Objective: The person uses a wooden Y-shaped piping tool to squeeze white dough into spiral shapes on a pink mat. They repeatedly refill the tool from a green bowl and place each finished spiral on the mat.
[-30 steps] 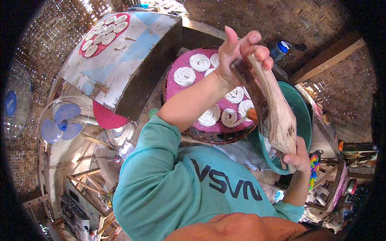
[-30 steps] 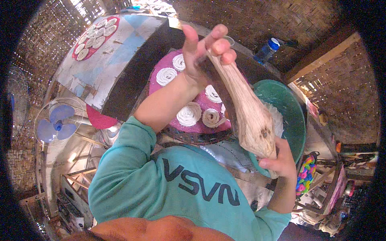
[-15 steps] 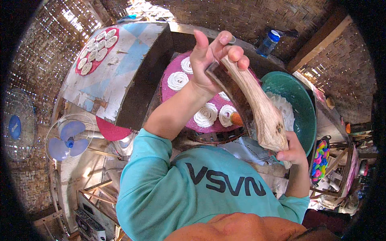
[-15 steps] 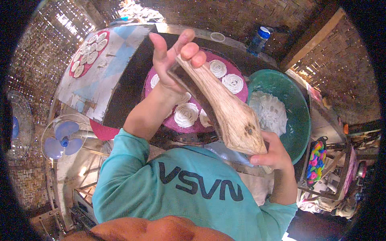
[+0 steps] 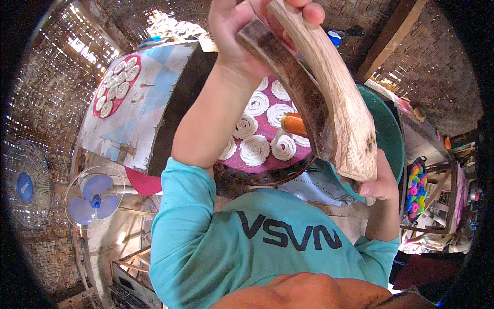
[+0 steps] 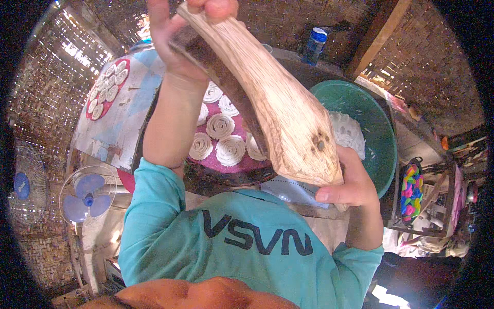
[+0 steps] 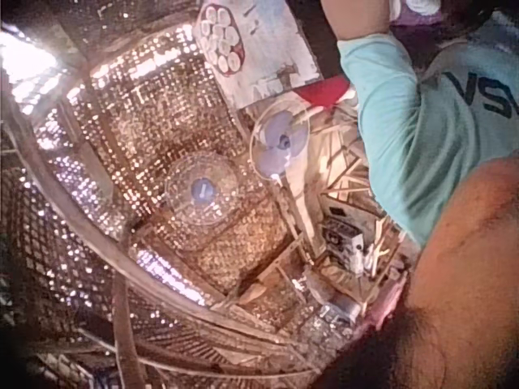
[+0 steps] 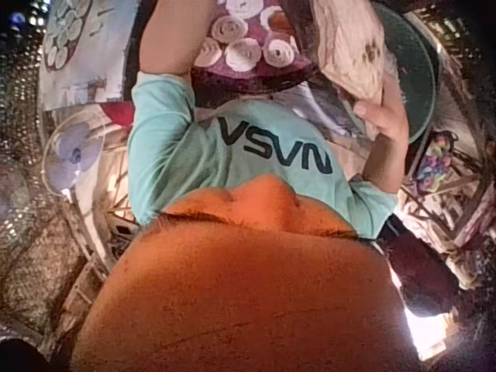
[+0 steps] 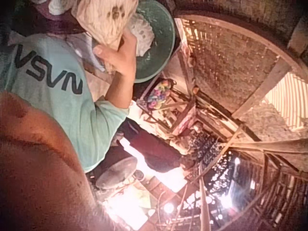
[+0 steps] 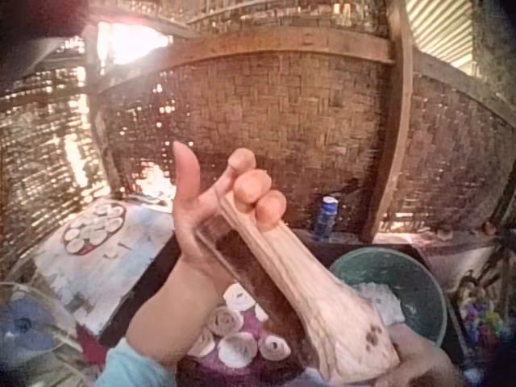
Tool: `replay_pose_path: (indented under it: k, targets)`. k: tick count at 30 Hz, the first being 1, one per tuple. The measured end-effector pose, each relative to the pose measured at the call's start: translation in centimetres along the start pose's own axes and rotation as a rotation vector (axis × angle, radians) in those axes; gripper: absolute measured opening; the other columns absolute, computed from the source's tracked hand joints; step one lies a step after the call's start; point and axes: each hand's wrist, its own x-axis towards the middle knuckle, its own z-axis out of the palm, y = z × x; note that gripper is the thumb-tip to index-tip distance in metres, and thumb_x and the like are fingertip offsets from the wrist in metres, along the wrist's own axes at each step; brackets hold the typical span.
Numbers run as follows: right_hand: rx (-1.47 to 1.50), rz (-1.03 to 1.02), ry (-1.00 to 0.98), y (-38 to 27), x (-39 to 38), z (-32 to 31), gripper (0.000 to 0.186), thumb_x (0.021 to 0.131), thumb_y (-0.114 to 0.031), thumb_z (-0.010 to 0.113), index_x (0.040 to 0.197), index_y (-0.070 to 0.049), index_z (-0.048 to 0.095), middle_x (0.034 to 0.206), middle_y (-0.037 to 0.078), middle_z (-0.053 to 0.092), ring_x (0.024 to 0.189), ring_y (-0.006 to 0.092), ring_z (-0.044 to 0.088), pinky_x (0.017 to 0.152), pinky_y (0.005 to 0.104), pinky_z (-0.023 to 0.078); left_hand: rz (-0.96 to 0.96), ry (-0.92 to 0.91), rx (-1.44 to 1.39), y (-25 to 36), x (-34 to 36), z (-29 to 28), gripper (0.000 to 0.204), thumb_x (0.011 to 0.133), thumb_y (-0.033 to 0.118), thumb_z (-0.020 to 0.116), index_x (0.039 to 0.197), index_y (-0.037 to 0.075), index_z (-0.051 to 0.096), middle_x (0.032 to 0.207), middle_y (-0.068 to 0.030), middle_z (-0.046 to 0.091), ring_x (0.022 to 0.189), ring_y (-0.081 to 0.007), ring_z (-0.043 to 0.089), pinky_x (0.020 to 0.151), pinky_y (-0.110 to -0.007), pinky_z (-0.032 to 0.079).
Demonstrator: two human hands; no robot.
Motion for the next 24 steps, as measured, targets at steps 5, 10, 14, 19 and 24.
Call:
replay_pose_path:
  k: [5, 10, 14, 19, 24]
  targets:
    - [0.025, 0.021, -0.032, 0.1, -0.4, 0.4, 0.082, 0.053, -0.036, 0.082, 0.116, 0.007, 0.053, 0.109, 0.009, 0.062, 0.100, 0.0161, 0.055, 0.091, 0.0288, 0.039, 0.005, 0.033, 0.117, 0.1, -0.6, 0.4, 0.060, 0.088, 0.065, 0.033, 0.102, 0.010, 0.050, 0.079, -0.0064, 0.052, 0.076, -0.0244, 0.046, 0.066, -0.034, 0.038]
    - [0.017, 0.063, -0.066, 2.2, -1.9, -0.1, 0.082, 0.053, -0.038, 0.082, 0.116, 0.007, 0.054, 0.109, 0.010, 0.062, 0.097, 0.0173, 0.057, 0.088, 0.0288, 0.041, 0.011, 0.210, 0.036, -2.1, -2.1, 1.0, 0.060, 0.089, 0.066, 0.029, 0.100, 0.012, 0.052, 0.072, -0.0063, 0.054, 0.072, -0.0244, 0.050, 0.069, -0.036, 0.040]
    - [-0.007, 0.042, 0.015, 4.8, -2.9, -0.2, 0.085, 0.052, -0.041, 0.082, 0.112, 0.009, 0.050, 0.092, 0.014, 0.062, 0.078, 0.0200, 0.062, 0.066, 0.0313, 0.051, -0.119, -0.018, 0.037, -2.7, -3.3, -3.0, 0.061, 0.086, 0.068, 0.034, 0.108, 0.013, 0.048, 0.093, -0.0041, 0.056, 0.094, -0.0256, 0.051, 0.082, -0.049, 0.047]
    - [0.102, 0.094, 0.069, 5.4, -4.0, 0.2, 0.083, 0.054, -0.043, 0.081, 0.112, 0.008, 0.050, 0.091, 0.013, 0.062, 0.078, 0.0192, 0.061, 0.065, 0.0309, 0.050, -0.112, 0.120, -0.234, -5.4, -4.4, -4.9, 0.061, 0.085, 0.069, 0.033, 0.103, 0.015, 0.053, 0.093, -0.0175, 0.063, 0.094, -0.0388, 0.057, 0.081, -0.052, 0.046]
    - [0.039, 0.104, 0.099, 6.6, -4.9, -0.5, 0.076, 0.057, -0.030, 0.081, 0.117, 0.008, 0.053, 0.103, 0.009, 0.062, 0.093, 0.0168, 0.058, 0.084, 0.0291, 0.044, -0.295, 0.515, -0.099, -6.7, -6.1, -6.9, 0.074, 0.084, 0.071, 0.026, 0.117, 0.010, 0.052, 0.099, -0.0173, 0.062, 0.099, -0.0333, 0.057, 0.086, -0.048, 0.045]
